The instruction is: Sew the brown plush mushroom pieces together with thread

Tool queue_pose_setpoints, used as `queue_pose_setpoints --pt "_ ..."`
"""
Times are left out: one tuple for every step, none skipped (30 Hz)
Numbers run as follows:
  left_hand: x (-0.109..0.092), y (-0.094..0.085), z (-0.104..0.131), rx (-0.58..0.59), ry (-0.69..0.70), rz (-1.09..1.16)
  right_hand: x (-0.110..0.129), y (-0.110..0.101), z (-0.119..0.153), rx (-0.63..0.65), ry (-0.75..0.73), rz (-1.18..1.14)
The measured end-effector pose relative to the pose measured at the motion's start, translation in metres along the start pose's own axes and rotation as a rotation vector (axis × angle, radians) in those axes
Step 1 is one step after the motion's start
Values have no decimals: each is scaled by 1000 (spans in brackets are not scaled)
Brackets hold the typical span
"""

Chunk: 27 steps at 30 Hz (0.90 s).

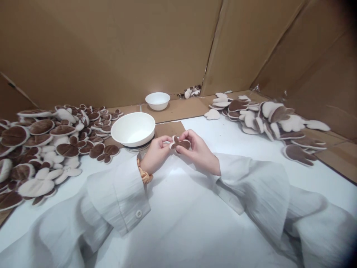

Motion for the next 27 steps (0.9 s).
queue_pose_setpoints --pt "0 0 0 5 -4 19 2 0 0 9 -8 24" --pt "0 0 -1 8 -9 34 4 0 0 25 -14 46" --pt "0 0 -1 9 -12 44 6 1 -1 42 -20 67" --pt "0 0 -1 11 -12 47 8 2 -1 58 -29 84" --pt "0 0 -1 19 -9 49 11 2 -1 66 -42 91" --pt "0 2 -1 35 -5 54 13 2 -1 64 -54 83" --pt "-1 3 -1 53 1 61 14 2 -1 52 -59 56" --pt "-1 4 0 69 9 65 13 2 -1 36 -50 12" --pt "-2 6 0 82 17 61 11 3 -1 21 -27 -41" --pt "-2 7 1 89 24 46 7 3 -1 6 4 -87" --pt "-3 8 1 88 33 20 4 3 0 -11 37 -123" --pt "-3 8 2 84 40 -16 0 3 0 -31 68 -147" --pt "-3 9 2 75 46 -52 -2 2 1 -52 91 -159" --pt "-3 10 2 68 49 -84 -5 1 1 -72 108 -160" --pt "-2 10 2 59 52 -111 -7 -1 1 -90 119 -156" --pt "-2 10 1 47 57 -135 -8 -2 1 -104 129 -146" --pt "-2 9 1 31 60 -158 -10 -4 1 -116 138 -131" --pt "-1 8 1 10 63 -179 -11 -5 1 -126 145 -113" --pt "-1 6 0 -12 63 -199 -12 -7 1 -135 150 -100" --pt "0 5 0 -33 60 -216 -12 -7 1 -140 154 -94" --pt "0 3 0 -52 56 -227 -13 -7 1 -139 157 -91" --pt "0 2 0 -63 50 -233 -13 -7 1 -131 160 -89" --pt "0 1 0 -66 45 -238 -13 -6 1 -118 165 -85" --pt "0 1 1 -64 41 -243 -13 -5 1 -104 171 -78" --pt "-1 2 1 -61 39 -253 -14 -5 1 -94 177 -66" --pt "-2 3 1 -58 37 -269 -14 -5 1 -88 181 -51" --pt "-2 4 2 -57 35 -289 -14 -6 1 -90 181 -34"
Point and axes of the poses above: each hand's wrist, its own z-axis away from the middle knuckle, its own y-axis out of the palm, x = y × z, the point moved 9 cm from there along -z, towards the middle knuckle, and after that the axes turned 14 degrees about -y, right-handed, at the moved point
